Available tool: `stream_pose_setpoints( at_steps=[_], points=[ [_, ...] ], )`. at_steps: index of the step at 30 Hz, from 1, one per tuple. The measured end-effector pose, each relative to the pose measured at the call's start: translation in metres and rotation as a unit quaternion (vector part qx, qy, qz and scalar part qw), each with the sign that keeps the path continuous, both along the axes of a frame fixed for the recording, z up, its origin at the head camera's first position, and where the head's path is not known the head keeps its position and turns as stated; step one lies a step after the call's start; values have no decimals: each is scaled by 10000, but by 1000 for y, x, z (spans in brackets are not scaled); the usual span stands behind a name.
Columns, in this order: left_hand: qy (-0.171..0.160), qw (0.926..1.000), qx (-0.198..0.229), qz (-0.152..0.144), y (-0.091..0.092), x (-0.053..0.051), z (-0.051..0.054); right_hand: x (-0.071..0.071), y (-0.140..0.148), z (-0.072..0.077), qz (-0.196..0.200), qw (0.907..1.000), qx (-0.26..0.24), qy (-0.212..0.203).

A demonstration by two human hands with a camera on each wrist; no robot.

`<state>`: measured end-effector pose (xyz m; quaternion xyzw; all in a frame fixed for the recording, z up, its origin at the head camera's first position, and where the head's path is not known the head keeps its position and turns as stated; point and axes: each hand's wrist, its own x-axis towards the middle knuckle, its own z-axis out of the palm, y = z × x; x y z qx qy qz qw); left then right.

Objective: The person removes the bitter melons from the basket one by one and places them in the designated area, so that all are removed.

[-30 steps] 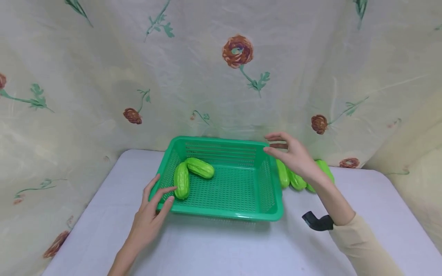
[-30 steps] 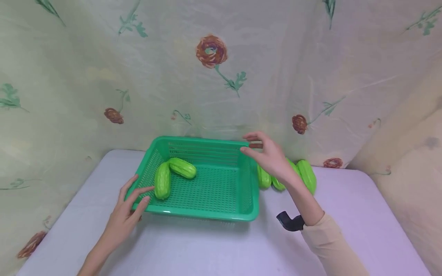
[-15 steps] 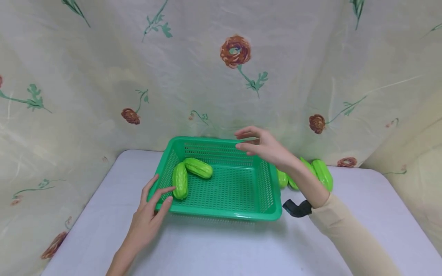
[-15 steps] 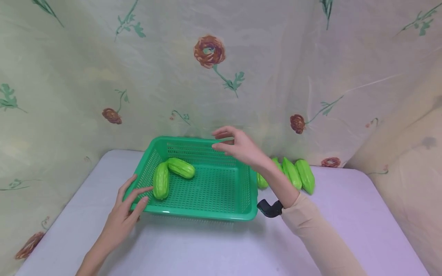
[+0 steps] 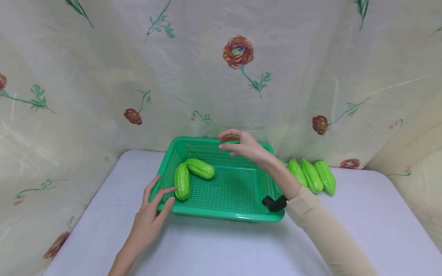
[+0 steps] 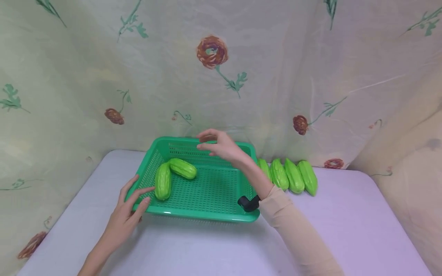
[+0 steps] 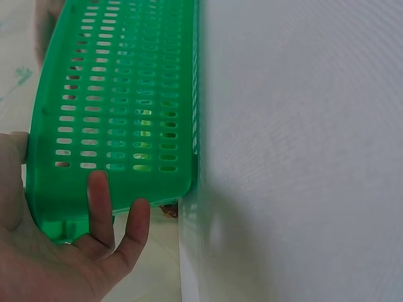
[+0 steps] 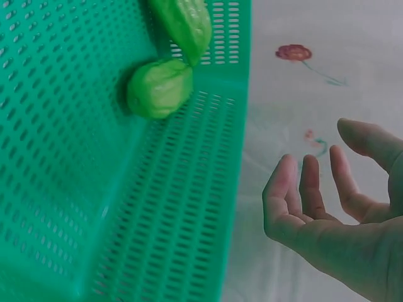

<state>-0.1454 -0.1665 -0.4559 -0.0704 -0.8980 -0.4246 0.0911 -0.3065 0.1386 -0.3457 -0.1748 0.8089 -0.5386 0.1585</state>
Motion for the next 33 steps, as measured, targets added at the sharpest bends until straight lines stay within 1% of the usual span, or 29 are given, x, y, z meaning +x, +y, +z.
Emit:
stream_pose_setpoints(
  at_steps=[7, 12, 19, 24, 33],
  points=[
    [-39, 10000, 21, -3, 0, 1, -1, -12, -16, -22, 108, 9992, 281, -258],
    [-37, 10000, 27, 19, 0, 2, -1, -19, -23, -33, 186, 9982, 440, -362],
    [-21, 10000, 8, 61, -1, 1, -1, -25, -33, -41, 204, 9961, 773, -383],
    [-18, 10000, -19, 50, -1, 0, -2, -28, -36, -49, 322, 9941, 931, -456],
    [-18, 10000, -12, 57, -1, 0, -1, -34, -46, -51, 428, 9930, 928, -598]
  ],
)
